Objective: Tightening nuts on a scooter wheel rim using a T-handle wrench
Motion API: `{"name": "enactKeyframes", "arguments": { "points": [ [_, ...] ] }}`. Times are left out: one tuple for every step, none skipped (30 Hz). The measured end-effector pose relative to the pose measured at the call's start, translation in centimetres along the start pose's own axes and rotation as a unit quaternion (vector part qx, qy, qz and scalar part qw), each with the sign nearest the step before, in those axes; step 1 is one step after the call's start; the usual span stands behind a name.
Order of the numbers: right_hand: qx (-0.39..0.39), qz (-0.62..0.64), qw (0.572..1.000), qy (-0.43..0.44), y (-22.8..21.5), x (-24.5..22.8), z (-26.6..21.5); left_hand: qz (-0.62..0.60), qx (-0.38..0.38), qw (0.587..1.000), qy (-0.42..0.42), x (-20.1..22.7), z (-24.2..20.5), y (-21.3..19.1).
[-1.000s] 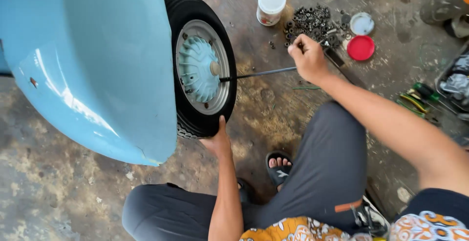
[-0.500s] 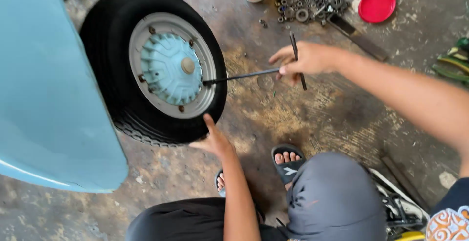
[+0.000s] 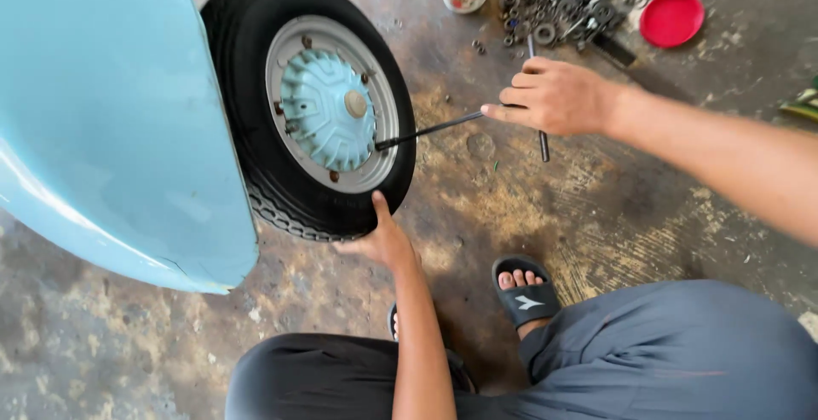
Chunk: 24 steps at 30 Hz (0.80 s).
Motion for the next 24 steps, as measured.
{"name": "enactKeyframes", "arguments": {
  "points": [
    [-0.002, -0.005, 1.0, 0.001, 0.5, -0.5, -0.9, -0.004, -0.005, 1.0, 0.001, 1.9, -0.3, -0.5],
    [-0.04, -0.057, 0.992, 0.101, 1.3, -0.4, -2.0, 0.022, -0.001, 0.994, 0.109, 4.4, -0.6, -1.1],
    [-0.076, -0.102, 0.971, 0.202, 2.1, -0.8, -3.1, 0.053, 0.004, 0.975, 0.215, 6.8, -1.1, -2.0],
    [-0.077, -0.102, 0.971, 0.204, 2.4, -1.6, -3.9, 0.054, 0.002, 0.975, 0.216, 6.3, -0.5, -1.9],
    [-0.133, -0.098, 0.95, 0.267, 2.9, -2.0, -4.8, 0.084, 0.032, 0.927, 0.364, 6.6, -0.3, -1.9],
    [-0.188, -0.094, 0.921, 0.328, 3.5, -2.5, -5.8, 0.111, 0.061, 0.855, 0.503, 6.7, -0.3, -1.8],
    [-0.187, -0.1, 0.92, 0.33, 2.2, -2.5, -4.7, 0.105, 0.059, 0.855, 0.505, 8.2, -0.4, -1.3],
    [-0.194, -0.05, 0.913, 0.355, 1.1, -2.5, -3.7, 0.144, 0.007, 0.825, 0.547, 9.7, -0.7, -0.4],
    [-0.203, 0.003, 0.904, 0.377, 0.0, -3.0, -2.8, 0.185, -0.046, 0.791, 0.581, 10.8, -1.4, 0.1],
    [-0.206, 0.0, 0.902, 0.379, 0.5, -2.8, -3.4, 0.181, -0.048, 0.792, 0.58, 12.1, 0.0, 1.2],
    [-0.165, 0.089, 0.89, 0.415, 1.2, -2.9, -3.9, 0.254, -0.157, 0.736, 0.607, 12.9, 1.0, 2.6],
    [-0.123, 0.176, 0.868, 0.448, 1.9, -3.1, -4.3, 0.32, -0.264, 0.665, 0.621, 13.6, 2.0, 3.7],
    [-0.124, 0.176, 0.868, 0.447, 1.6, -4.0, -3.3, 0.32, -0.263, 0.666, 0.621, 14.1, 3.4, 4.3],
    [-0.047, 0.199, 0.852, 0.481, 0.9, -4.5, -2.5, 0.4, -0.286, 0.616, 0.615, 14.3, 4.8, 5.1],
    [0.035, 0.211, 0.832, 0.512, 0.1, -4.1, -1.7, 0.468, -0.303, 0.561, 0.612, 15.0, 6.3, 7.0],
    [0.04, 0.201, 0.835, 0.511, 0.0, -4.2, -0.2, 0.46, -0.299, 0.562, 0.619, 16.0, 7.1, 7.4],
    [0.084, 0.235, 0.808, 0.534, -0.5, -4.4, 0.7, 0.528, -0.308, 0.546, 0.573, 16.3, 7.8, 7.8],
    [0.128, 0.269, 0.777, 0.554, -0.7, -4.7, 1.5, 0.593, -0.315, 0.525, 0.523, 16.5, 8.6, 8.2],
    [0.125, 0.267, 0.781, 0.551, 0.5, -5.2, 1.8, 0.59, -0.314, 0.53, 0.522, 15.8, 9.1, 8.6],
    [0.19, 0.3, 0.704, 0.616, 1.8, -5.6, 1.3, 0.582, -0.299, 0.539, 0.53, 15.1, 9.7, 9.1],
    [0.249, 0.331, 0.61, 0.675, 3.2, -7.0, 0.7, 0.579, -0.287, 0.543, 0.536, 14.1, 10.1, 9.0],
    [0.244, 0.333, 0.609, 0.677, 3.8, -7.4, 2.1, 0.581, -0.291, 0.543, 0.532, 13.3, 10.4, 9.6],
    [0.352, 0.332, 0.502, 0.717, 4.4, -7.7, 2.7, 0.591, -0.298, 0.543, 0.517, 12.7, 10.8, 10.4],
    [0.452, 0.322, 0.382, 0.739, 5.1, -8.2, 3.3, 0.6, -0.305, 0.543, 0.501, 12.0, 11.2, 11.4]
  ]
}}
Point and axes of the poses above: each hand's wrist, its own z-axis towards the middle knuckle, its own y-axis out of the palm, x = y × z, the point moved 3 cm from there along z, towards the middle knuckle, and after that the axes turned 6 degrees about -z, right-handed, at the moved point
